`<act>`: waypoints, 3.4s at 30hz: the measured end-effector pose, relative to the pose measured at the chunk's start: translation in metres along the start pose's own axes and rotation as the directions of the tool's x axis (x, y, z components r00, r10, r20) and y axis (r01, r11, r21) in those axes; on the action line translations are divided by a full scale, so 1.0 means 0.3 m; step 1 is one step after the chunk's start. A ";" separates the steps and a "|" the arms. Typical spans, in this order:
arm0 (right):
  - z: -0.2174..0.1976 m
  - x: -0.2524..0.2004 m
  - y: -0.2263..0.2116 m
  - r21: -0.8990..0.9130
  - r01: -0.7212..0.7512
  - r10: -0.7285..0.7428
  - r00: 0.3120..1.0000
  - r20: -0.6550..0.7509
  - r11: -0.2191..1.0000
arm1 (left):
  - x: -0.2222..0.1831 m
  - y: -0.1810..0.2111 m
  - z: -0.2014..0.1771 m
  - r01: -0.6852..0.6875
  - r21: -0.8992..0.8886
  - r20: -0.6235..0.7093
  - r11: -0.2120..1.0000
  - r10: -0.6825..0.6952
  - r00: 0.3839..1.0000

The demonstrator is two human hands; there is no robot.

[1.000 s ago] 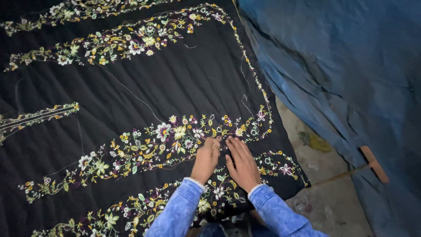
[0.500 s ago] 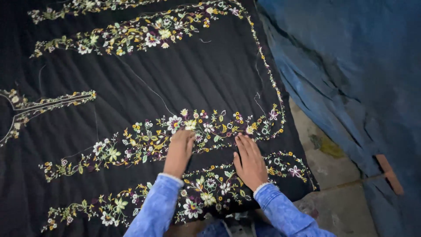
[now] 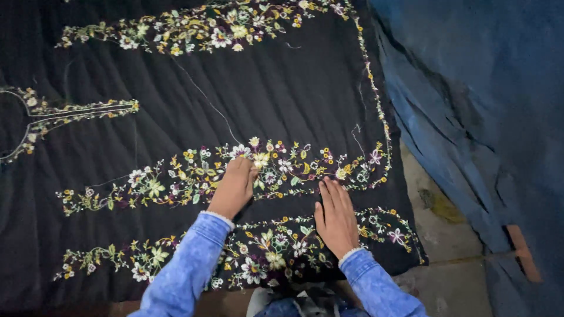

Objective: Picking loose threads and debris from an embroidered garment to finish it.

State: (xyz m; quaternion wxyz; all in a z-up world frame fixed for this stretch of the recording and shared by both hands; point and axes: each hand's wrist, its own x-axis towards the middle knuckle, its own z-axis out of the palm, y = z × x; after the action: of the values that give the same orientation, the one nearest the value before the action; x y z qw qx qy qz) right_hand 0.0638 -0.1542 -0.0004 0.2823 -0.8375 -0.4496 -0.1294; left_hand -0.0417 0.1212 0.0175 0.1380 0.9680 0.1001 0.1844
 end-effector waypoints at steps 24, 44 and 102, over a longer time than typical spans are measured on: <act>0.161 0.129 -0.229 -0.069 -0.171 0.161 0.978 -0.131 0.983 | 0.148 -0.194 0.057 0.019 -0.519 0.067 0.855 0.019 0.998; 0.153 0.139 -0.224 -0.078 -0.132 0.121 0.984 -0.131 0.988 | 0.242 -0.165 0.023 -0.602 -0.157 0.347 0.783 0.615 0.708; 0.174 0.120 -0.232 -0.263 -0.170 0.143 0.983 -0.119 0.950 | 0.177 -0.912 -0.081 0.576 0.258 -0.243 0.776 -0.525 0.816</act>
State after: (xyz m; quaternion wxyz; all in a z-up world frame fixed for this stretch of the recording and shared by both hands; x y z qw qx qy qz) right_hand 0.0247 -0.0686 -0.0008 0.1955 -0.8940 -0.3451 -0.2083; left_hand -0.0418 0.3976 -0.0266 0.0191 0.8873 0.4185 0.1926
